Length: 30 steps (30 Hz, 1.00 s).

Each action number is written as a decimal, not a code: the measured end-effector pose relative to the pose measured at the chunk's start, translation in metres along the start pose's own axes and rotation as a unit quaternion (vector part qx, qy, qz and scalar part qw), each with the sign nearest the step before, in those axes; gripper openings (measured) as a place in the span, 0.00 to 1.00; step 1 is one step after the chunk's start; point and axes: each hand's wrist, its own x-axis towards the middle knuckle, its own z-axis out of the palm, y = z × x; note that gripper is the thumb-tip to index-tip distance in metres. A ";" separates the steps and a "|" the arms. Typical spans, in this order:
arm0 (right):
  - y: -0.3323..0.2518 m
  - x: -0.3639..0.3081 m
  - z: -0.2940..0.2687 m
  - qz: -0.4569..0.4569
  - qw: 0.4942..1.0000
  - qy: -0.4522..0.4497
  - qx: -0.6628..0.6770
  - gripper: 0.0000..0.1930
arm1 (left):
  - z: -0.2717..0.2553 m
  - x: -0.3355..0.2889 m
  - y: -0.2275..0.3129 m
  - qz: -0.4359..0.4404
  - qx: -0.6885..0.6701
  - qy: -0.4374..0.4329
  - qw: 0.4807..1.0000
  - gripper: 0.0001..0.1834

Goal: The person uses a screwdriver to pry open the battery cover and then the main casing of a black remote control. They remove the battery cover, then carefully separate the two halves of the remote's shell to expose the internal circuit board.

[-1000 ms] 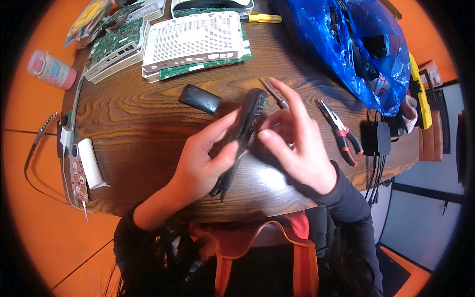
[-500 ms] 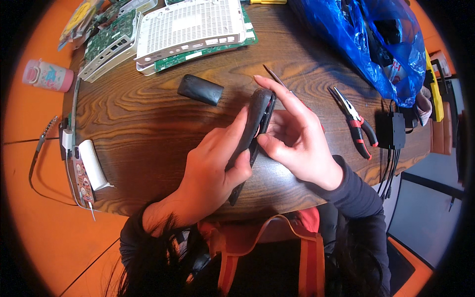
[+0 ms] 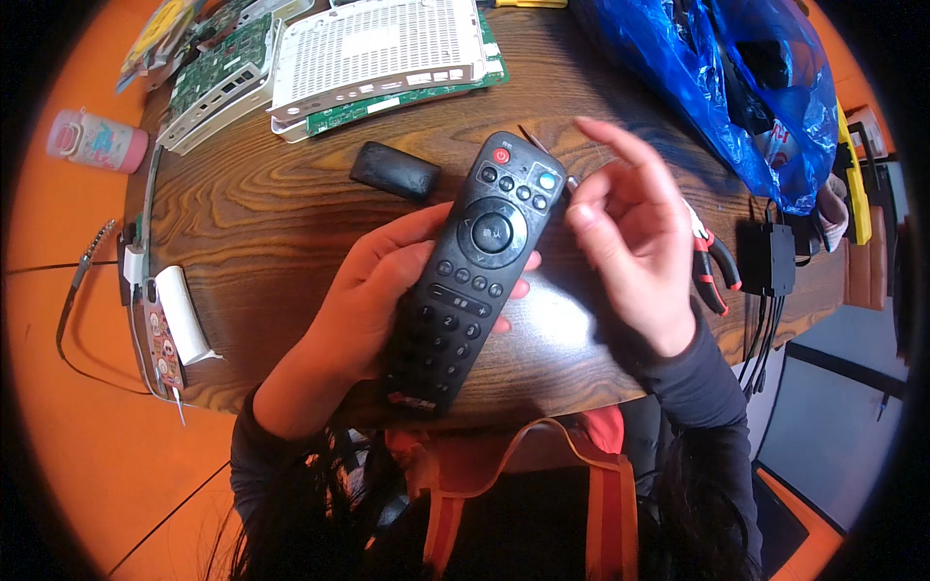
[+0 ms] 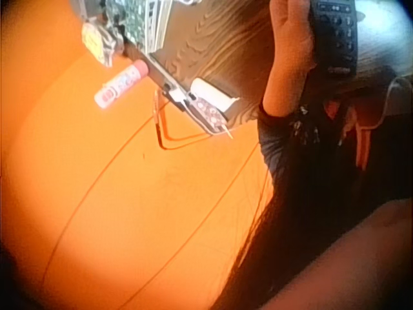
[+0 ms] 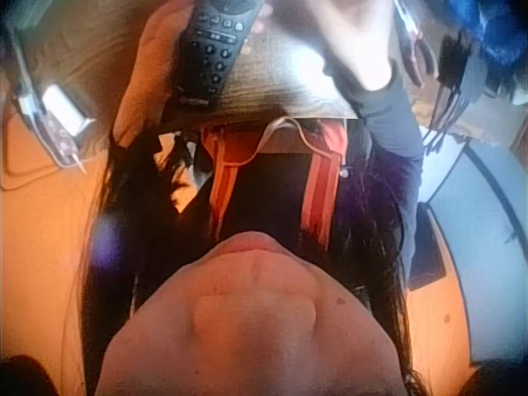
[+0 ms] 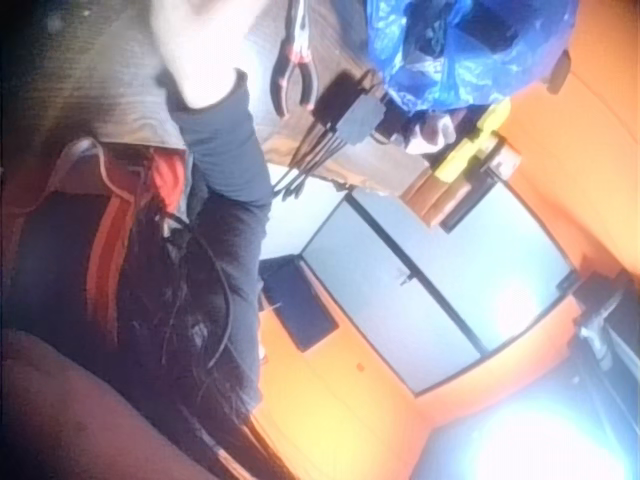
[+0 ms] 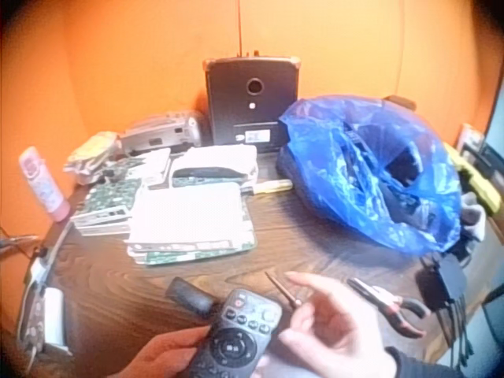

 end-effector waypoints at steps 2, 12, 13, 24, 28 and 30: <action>-0.001 0.007 -0.010 -0.058 0.998 -0.026 0.001 0.29 | 0.002 -0.001 0.004 -0.025 -0.045 -0.042 0.998 0.25; -0.008 0.012 -0.024 -0.104 0.959 -0.210 -0.157 0.35 | -0.012 0.003 0.002 -0.141 -0.198 -0.171 0.955 0.34; -0.009 0.012 -0.023 -0.085 0.968 -0.185 -0.145 0.35 | -0.014 0.006 0.000 -0.122 -0.245 -0.185 0.944 0.36; -0.011 -0.010 0.013 0.171 0.975 -0.119 0.074 0.24 | -0.006 0.007 -0.018 0.202 0.204 0.027 0.957 0.33; -0.004 -0.006 0.011 0.150 0.980 -0.133 0.016 0.24 | -0.008 0.007 -0.016 0.171 0.194 0.015 0.966 0.30; 0.002 -0.006 0.013 0.099 0.985 -0.132 -0.051 0.25 | -0.008 0.007 -0.016 0.220 0.306 0.023 0.926 0.33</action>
